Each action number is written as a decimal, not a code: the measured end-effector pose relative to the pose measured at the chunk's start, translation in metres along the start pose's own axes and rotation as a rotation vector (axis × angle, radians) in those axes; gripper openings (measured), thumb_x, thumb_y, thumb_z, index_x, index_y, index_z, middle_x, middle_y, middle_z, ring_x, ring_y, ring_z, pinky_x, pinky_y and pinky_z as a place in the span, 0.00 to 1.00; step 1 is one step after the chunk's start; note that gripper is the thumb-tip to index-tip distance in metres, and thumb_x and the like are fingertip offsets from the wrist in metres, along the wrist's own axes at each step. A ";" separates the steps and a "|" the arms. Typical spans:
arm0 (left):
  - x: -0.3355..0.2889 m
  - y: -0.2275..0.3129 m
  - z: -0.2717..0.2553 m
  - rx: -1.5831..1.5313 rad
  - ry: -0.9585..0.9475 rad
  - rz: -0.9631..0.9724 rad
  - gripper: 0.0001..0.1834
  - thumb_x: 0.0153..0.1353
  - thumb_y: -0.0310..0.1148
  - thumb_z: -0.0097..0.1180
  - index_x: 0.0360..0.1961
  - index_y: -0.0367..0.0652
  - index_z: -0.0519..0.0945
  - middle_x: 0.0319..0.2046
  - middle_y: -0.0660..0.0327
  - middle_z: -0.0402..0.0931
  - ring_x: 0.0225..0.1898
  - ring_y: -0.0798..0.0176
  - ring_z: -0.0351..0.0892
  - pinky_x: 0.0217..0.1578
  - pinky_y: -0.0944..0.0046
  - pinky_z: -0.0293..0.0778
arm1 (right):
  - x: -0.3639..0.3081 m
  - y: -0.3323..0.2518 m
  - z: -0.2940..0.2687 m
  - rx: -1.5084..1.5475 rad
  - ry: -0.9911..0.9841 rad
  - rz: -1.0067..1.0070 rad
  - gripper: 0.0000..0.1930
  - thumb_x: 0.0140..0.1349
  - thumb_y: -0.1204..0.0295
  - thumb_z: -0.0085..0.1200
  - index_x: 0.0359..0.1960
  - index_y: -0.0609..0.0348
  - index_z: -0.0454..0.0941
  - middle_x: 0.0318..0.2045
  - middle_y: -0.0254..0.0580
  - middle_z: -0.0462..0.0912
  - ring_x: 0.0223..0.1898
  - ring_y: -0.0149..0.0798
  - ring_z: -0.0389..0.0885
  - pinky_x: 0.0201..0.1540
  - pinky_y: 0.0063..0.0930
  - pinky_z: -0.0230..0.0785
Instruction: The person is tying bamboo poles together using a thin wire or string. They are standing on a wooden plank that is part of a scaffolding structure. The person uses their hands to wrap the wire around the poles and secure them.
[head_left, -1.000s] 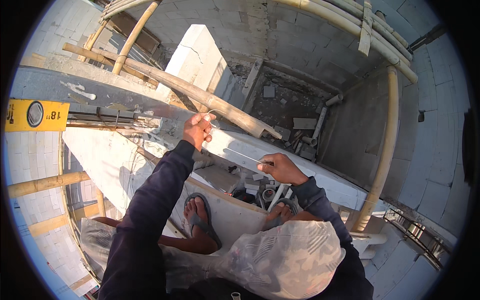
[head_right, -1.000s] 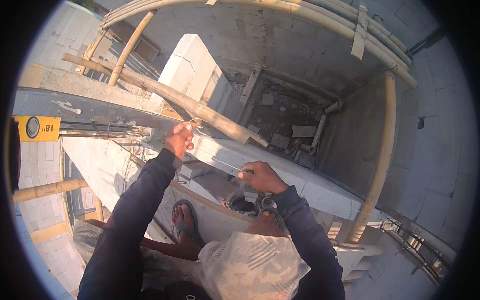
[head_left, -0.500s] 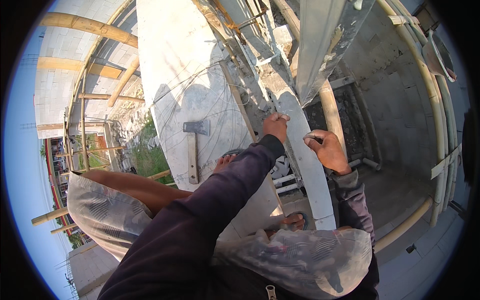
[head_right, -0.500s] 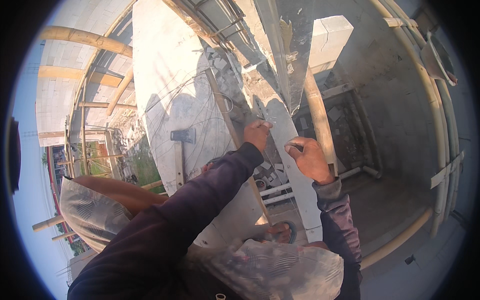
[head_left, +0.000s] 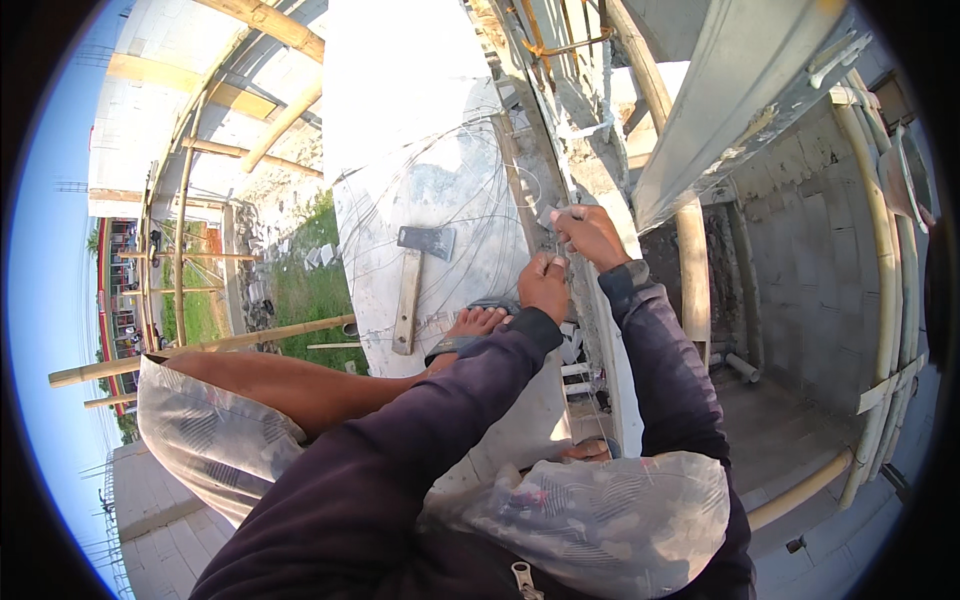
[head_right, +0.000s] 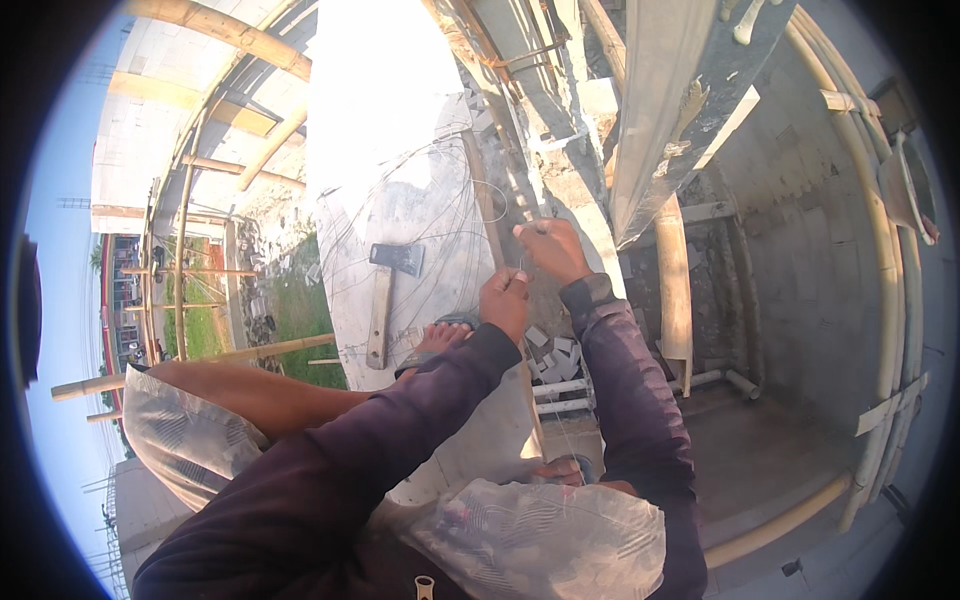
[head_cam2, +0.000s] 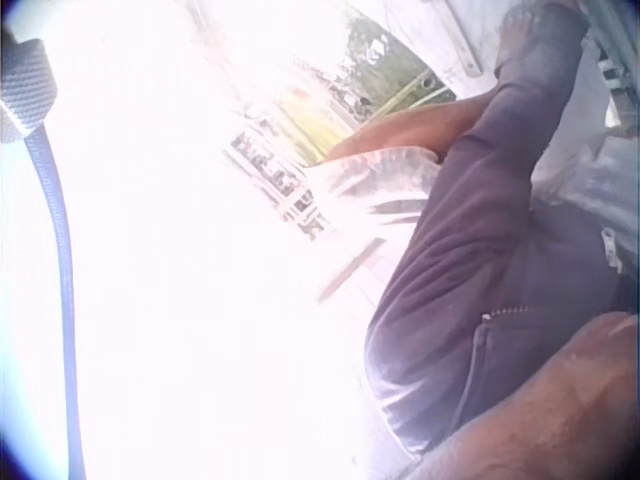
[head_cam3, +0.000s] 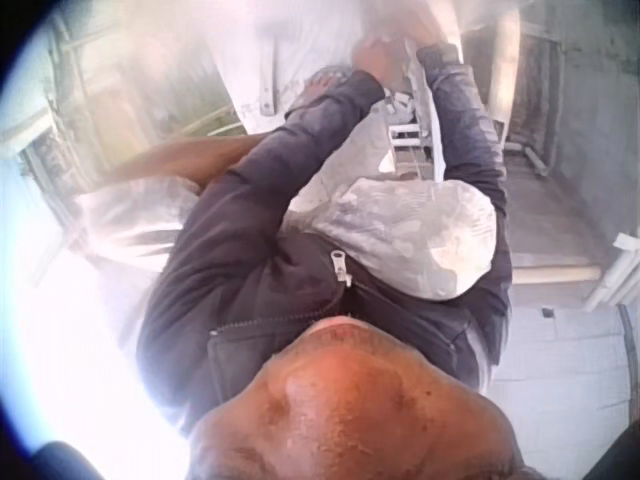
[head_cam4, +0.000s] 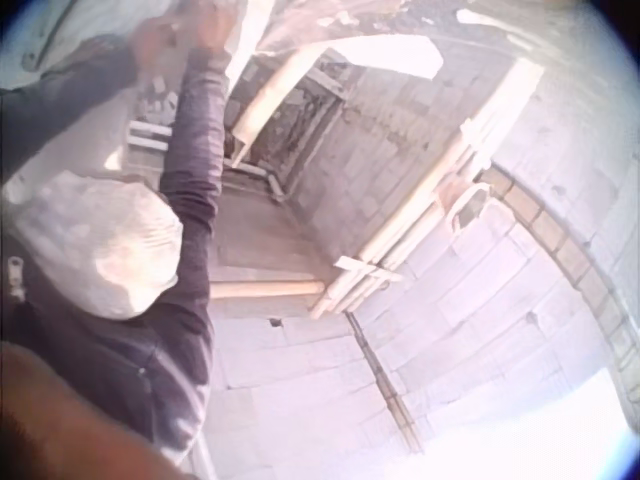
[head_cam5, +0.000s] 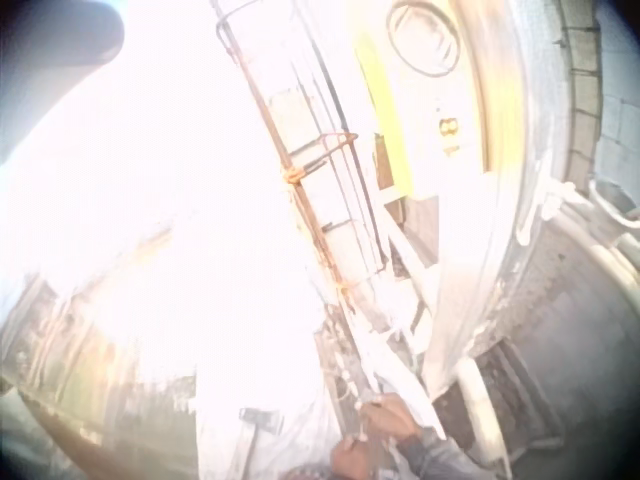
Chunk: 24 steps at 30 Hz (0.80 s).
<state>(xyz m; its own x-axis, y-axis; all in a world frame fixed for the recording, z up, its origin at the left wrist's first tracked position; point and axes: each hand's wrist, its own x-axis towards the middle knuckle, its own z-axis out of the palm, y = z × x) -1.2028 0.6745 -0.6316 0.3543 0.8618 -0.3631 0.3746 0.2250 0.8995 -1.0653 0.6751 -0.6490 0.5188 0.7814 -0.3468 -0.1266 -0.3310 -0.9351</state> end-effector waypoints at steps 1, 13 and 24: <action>-0.001 0.004 -0.003 -0.007 -0.001 -0.015 0.09 0.66 0.31 0.52 0.33 0.37 0.80 0.21 0.66 0.71 0.21 0.72 0.67 0.23 0.67 0.65 | 0.007 0.002 0.008 0.021 0.045 -0.023 0.14 0.56 0.66 0.58 0.33 0.68 0.82 0.23 0.41 0.81 0.27 0.33 0.78 0.34 0.28 0.69; 0.003 0.045 -0.005 -0.148 -0.083 -0.177 0.08 0.69 0.32 0.49 0.34 0.41 0.76 0.20 0.66 0.68 0.17 0.71 0.66 0.16 0.65 0.69 | 0.015 -0.013 0.018 0.649 0.022 0.111 0.17 0.59 0.75 0.55 0.49 0.71 0.73 0.31 0.43 0.82 0.28 0.34 0.80 0.31 0.27 0.73; 0.003 0.065 0.001 -0.281 -0.130 -0.251 0.09 0.69 0.33 0.48 0.33 0.41 0.76 0.25 0.63 0.75 0.21 0.69 0.73 0.16 0.67 0.69 | -0.031 -0.027 -0.041 0.385 0.210 -0.148 0.09 0.65 0.75 0.53 0.43 0.66 0.80 0.23 0.30 0.76 0.19 0.22 0.67 0.20 0.20 0.59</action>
<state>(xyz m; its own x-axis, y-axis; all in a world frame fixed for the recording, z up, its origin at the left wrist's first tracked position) -1.1767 0.6913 -0.5745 0.3938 0.7037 -0.5914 0.2210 0.5520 0.8040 -1.0434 0.6381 -0.6099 0.7102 0.6678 -0.2228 -0.3228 0.0276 -0.9461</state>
